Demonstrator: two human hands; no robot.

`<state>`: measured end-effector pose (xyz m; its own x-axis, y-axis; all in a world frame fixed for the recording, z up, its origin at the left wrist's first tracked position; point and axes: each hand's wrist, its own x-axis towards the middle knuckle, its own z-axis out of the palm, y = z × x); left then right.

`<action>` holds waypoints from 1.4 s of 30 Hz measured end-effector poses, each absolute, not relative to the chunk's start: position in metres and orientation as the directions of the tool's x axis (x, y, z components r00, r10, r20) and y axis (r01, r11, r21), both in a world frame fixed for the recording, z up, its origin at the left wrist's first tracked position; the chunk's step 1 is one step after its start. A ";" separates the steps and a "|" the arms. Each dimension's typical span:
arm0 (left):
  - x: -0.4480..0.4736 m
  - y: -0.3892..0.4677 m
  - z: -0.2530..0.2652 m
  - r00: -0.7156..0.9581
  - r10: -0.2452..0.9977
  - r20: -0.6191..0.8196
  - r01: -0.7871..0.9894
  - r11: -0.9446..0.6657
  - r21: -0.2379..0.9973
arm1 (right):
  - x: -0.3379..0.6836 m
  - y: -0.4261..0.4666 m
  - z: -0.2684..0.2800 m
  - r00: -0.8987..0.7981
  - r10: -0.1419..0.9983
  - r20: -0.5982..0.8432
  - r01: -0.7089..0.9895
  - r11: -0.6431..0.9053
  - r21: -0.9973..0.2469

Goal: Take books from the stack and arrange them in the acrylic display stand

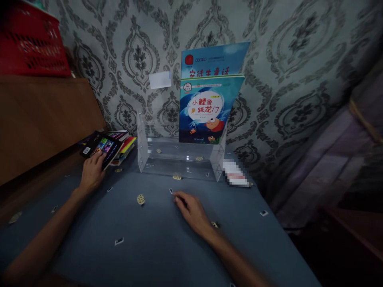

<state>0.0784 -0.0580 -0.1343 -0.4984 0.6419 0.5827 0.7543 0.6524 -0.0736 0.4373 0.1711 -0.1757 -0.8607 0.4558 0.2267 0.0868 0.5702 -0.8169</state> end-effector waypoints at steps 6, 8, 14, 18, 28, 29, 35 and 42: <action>0.091 -0.053 -0.149 -0.505 0.640 0.578 0.715 0.686 -0.134 | 0.438 0.170 -0.172 -0.861 0.463 0.211 0.112 0.578 -0.809; 0.097 -0.053 -0.149 -0.511 0.662 0.549 0.707 0.687 -0.170 | 0.438 0.169 -0.172 -0.862 0.459 0.214 0.108 0.580 -0.807; 0.120 -0.047 -0.151 -0.471 0.769 0.432 0.748 0.608 -0.267 | 0.437 0.170 -0.175 -0.858 0.455 0.239 0.080 0.578 -0.812; 0.132 -0.042 -0.151 -0.482 0.790 0.380 0.751 0.596 -0.286 | 0.437 0.170 -0.177 -0.855 0.448 0.261 0.072 0.600 -0.796; 0.158 -0.050 -0.145 -0.500 0.848 0.175 0.808 0.530 -0.256 | 0.436 0.172 -0.180 -0.857 0.447 0.256 0.079 0.606 -0.792; 0.160 -0.050 -0.145 -0.498 0.853 0.157 0.816 0.522 -0.247 | 0.436 0.172 -0.181 -0.857 0.448 0.256 0.081 0.607 -0.791; 0.173 -0.054 -0.146 -0.472 0.871 0.137 0.842 0.491 -0.222 | 0.436 0.170 -0.178 -0.857 0.446 0.259 0.089 0.622 -0.778; 0.205 -0.063 -0.148 -0.388 0.908 0.157 0.893 0.413 -0.180 | 0.437 0.168 -0.176 -0.856 0.448 0.257 0.088 0.616 -0.783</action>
<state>0.2054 -0.0633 -0.1481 -0.3880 0.9081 0.1574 0.8930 0.4126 -0.1796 0.4368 0.1683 -0.1760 -0.8561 0.4483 0.2570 0.0875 0.6159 -0.7829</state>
